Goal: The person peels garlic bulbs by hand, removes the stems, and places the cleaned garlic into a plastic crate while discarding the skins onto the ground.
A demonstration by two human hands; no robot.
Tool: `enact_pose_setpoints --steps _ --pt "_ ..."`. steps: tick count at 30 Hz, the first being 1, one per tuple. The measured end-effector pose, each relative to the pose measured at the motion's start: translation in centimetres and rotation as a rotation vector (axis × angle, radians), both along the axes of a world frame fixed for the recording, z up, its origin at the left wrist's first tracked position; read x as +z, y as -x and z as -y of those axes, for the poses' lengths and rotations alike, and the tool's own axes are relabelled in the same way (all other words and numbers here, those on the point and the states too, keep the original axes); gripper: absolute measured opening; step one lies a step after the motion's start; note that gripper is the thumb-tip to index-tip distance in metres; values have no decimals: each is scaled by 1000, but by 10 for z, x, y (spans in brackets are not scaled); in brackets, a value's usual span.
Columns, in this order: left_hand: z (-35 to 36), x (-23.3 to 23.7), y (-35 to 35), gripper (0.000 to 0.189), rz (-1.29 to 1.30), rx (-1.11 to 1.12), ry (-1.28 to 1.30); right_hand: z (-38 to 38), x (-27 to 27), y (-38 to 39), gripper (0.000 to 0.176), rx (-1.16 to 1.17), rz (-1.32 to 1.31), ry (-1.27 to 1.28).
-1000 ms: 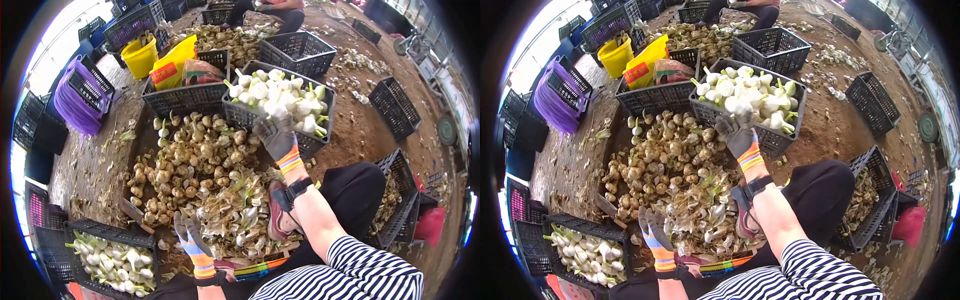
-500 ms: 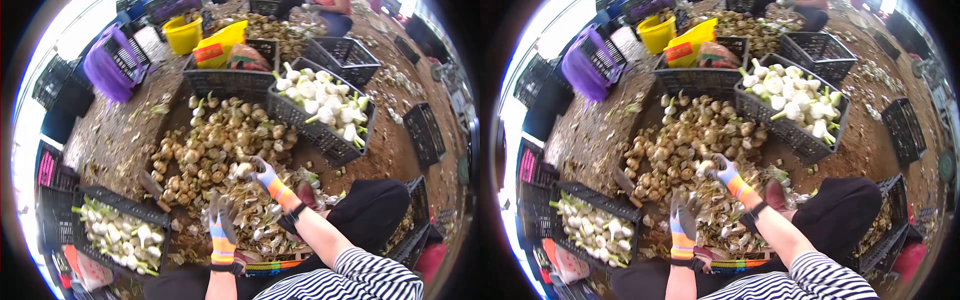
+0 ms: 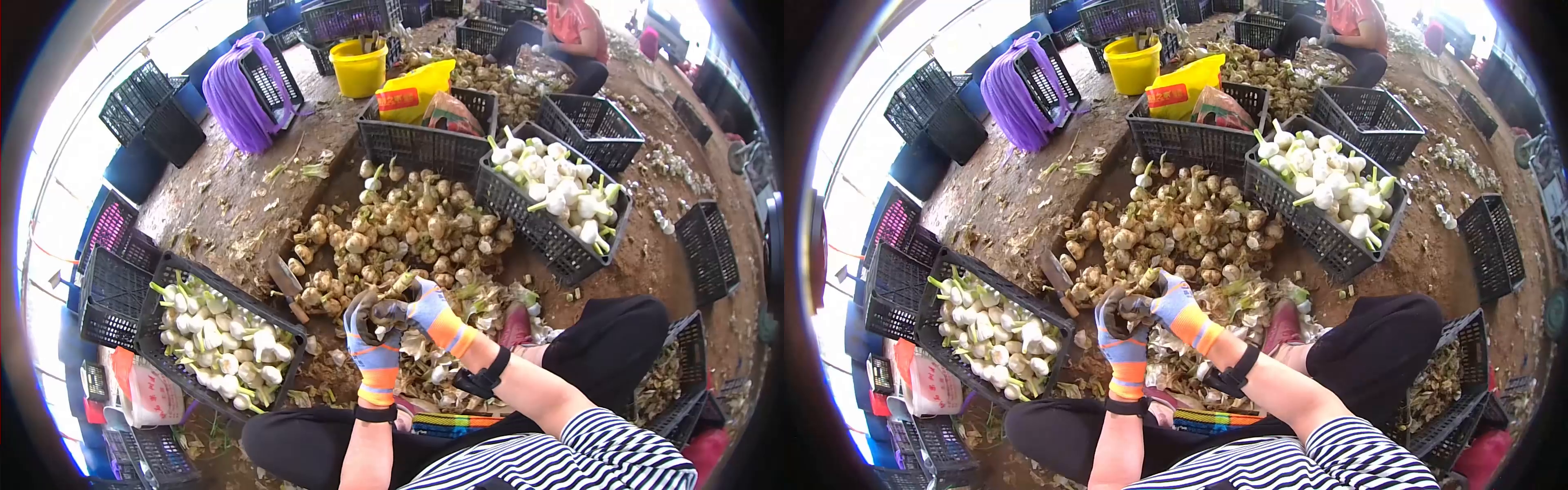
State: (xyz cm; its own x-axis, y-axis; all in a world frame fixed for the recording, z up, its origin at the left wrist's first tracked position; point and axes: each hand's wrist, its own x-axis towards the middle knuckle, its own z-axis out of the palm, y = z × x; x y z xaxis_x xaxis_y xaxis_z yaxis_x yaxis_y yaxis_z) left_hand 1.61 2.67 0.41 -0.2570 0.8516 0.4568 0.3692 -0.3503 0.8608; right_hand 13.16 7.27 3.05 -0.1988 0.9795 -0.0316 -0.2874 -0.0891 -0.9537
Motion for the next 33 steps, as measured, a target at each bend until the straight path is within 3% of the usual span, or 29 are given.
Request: enact_pose_setpoints --steps 1,4,8,12,14,16,18,20,22,24,26,28,30,33 --pt "3 1 1 63 75 -33 2 6 8 -1 22 29 -83 133" --pt "5 -11 6 61 205 -31 117 10 2 -6 19 55 -255 196" --pt "5 1 2 59 34 -35 -22 10 8 -13 20 95 -292 239" --pt "5 12 2 58 51 -80 -26 16 23 -21 23 120 -387 284" --pt "5 16 -1 60 392 -214 59 13 25 -26 29 136 -375 288" --pt "13 29 -3 56 601 -260 82 5 20 -34 31 236 -146 95" --pt "6 22 4 43 718 -200 34 -2 24 -48 33 251 377 -411" --pt "18 58 15 45 1047 -284 266 -14 13 -64 29 222 585 -633" --pt "14 70 12 45 961 -104 212 -16 3 -69 30 245 511 -538" --pt "8 50 18 45 754 -112 178 1 20 -57 40 211 195 -220" --pt "16 46 -1 43 891 -213 194 9 26 -41 36 242 -169 61" --pt "16 20 0 45 767 -285 208 6 7 -26 38 164 -122 -24" --pt "15 21 -6 52 712 -316 107 15 24 -17 26 22 70 13" --pt "14 18 1 49 636 -260 118 12 10 -17 22 89 -96 39"
